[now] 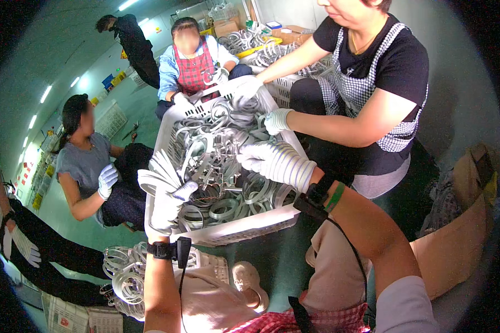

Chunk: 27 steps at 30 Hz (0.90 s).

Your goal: Sorting and collecting metal bracket components into baskets.

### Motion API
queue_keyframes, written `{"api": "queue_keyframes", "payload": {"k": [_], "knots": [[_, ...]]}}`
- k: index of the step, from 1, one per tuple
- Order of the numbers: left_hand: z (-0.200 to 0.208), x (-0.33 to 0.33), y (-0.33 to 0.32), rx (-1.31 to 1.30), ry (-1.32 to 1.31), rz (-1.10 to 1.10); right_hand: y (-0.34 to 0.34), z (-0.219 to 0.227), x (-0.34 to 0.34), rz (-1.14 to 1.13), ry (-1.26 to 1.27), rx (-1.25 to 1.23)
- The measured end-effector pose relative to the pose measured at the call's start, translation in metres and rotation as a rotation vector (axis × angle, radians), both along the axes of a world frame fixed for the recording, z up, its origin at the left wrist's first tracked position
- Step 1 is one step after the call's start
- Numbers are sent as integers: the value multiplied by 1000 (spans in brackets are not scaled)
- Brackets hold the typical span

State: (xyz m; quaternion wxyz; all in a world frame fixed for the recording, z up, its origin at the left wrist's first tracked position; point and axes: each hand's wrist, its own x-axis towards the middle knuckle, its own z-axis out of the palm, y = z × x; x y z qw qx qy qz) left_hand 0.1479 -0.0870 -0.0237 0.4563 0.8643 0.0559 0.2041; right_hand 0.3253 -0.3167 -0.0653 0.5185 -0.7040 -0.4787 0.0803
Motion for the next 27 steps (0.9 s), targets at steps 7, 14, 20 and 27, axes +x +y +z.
{"api": "queue_keyframes", "payload": {"k": [7,14,20,27], "knots": [[11,-1,-35,405,-274,63,-16,20,-3,-135,-269,28],[25,4,-33,-120,-89,-13,-11,17,0,-22,-64,173],[25,-2,-28,-240,-82,61,-1,21,-5,69,67,140],[18,-1,-20,-274,-88,-30,-3,27,-15,-50,-251,38]]}}
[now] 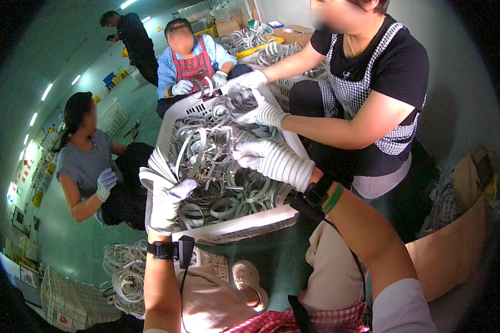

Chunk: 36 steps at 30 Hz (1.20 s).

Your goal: Sorting and collecting metal bracket components into baskets.

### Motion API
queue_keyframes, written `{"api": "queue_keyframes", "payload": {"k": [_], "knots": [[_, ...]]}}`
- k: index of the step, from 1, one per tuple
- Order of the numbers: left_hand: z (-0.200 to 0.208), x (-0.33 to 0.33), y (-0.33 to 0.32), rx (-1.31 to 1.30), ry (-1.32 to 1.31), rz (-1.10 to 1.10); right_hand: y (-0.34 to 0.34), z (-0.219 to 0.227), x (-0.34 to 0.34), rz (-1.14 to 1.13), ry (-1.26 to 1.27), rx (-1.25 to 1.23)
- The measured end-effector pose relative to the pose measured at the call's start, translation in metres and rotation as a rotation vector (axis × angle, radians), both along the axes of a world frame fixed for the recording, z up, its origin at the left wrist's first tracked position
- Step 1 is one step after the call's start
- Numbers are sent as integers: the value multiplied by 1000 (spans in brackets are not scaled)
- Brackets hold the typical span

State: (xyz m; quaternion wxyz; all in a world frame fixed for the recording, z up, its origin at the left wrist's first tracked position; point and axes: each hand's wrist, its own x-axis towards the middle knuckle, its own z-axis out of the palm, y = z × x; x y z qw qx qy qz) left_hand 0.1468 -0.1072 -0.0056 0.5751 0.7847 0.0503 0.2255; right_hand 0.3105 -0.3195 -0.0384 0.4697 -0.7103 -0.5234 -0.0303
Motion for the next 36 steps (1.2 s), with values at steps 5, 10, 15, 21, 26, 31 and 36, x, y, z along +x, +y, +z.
{"api": "queue_keyframes", "payload": {"k": [5,10,15,21,26,31,36], "knots": [[-10,4,14,264,-55,69,2,-1,-4,-42,10,-10],[-20,10,-3,-83,-123,156,9,11,-21,-202,-45,-57],[-33,15,-37,-20,-289,8,14,-7,-22,-186,66,23],[-15,5,-21,-206,-230,215,9,10,-39,126,868,133],[-28,1,-8,-80,-322,3,11,21,-63,224,918,73],[-35,3,0,26,-137,-46,22,11,-63,271,1243,177],[-23,0,-27,-102,-195,118,24,8,-65,404,1363,245]]}}
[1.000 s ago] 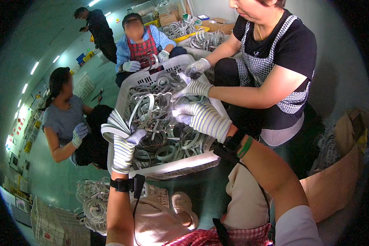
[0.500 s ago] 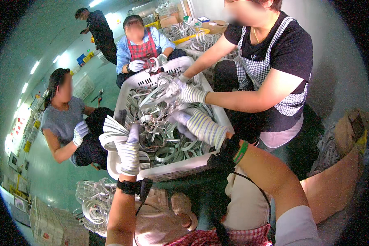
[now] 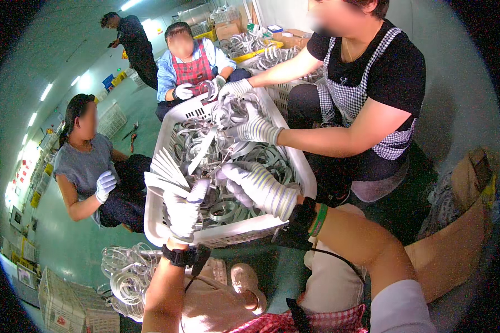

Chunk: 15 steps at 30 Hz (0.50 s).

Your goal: Sorting and collecting metal bracket components into baskets.

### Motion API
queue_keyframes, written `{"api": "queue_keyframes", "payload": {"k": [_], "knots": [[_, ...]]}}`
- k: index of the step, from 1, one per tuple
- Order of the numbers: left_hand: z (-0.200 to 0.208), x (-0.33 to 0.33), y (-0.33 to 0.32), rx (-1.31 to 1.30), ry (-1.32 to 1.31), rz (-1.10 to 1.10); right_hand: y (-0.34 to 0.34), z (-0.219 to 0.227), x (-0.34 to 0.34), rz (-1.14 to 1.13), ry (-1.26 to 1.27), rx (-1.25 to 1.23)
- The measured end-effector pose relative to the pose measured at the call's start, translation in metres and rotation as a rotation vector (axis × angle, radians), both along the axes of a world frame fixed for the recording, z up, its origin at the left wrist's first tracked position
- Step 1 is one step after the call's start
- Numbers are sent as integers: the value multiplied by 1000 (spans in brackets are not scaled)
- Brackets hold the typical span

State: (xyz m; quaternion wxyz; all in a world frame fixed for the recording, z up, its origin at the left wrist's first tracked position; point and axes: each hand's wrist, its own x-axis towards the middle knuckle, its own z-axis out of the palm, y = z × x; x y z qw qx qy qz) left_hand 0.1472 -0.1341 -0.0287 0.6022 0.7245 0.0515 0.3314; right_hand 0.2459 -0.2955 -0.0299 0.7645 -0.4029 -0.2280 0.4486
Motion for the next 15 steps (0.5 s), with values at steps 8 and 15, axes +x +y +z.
{"api": "queue_keyframes", "payload": {"k": [8,15], "knots": [[1,3,8,94,-242,48,12,-2,4,-325,-284,-261],[-19,3,45,228,49,-88,13,1,0,-103,-88,-176]]}}
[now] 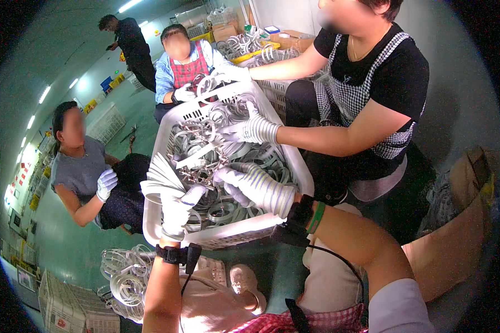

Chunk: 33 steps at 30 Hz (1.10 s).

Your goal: Sorting and collecting metal bracket components into baskets.

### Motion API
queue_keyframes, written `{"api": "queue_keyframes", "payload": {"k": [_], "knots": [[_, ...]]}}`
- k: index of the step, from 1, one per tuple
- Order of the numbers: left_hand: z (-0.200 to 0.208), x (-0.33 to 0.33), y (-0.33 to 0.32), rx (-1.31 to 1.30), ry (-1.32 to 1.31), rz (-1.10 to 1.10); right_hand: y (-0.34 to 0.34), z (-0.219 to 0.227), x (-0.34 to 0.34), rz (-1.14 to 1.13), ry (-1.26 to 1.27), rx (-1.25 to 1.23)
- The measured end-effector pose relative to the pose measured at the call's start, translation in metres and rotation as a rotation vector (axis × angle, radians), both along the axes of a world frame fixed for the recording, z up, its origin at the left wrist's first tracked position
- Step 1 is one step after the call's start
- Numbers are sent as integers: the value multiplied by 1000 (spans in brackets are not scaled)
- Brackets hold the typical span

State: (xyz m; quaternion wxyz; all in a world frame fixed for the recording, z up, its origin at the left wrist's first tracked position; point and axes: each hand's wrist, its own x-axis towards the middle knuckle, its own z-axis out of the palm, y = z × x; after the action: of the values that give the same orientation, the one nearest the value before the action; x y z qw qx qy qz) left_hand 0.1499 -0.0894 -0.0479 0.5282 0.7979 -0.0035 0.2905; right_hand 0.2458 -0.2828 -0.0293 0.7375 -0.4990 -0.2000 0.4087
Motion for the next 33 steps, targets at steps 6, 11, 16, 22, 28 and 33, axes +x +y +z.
{"api": "queue_keyframes", "payload": {"k": [6,11,16,22,28,33], "knots": [[16,4,-22,-7,-262,89,3,-7,5,62,101,102],[3,-1,-13,-2,-23,221,10,-5,-4,20,-75,-76],[11,2,-25,-64,-141,189,12,-5,-2,-99,-97,-107],[-5,10,-5,69,-156,114,1,0,-2,67,-17,22],[15,-6,-8,90,49,92,-7,1,-3,212,144,128],[18,-6,-10,237,-132,92,-8,0,-3,260,233,175]]}}
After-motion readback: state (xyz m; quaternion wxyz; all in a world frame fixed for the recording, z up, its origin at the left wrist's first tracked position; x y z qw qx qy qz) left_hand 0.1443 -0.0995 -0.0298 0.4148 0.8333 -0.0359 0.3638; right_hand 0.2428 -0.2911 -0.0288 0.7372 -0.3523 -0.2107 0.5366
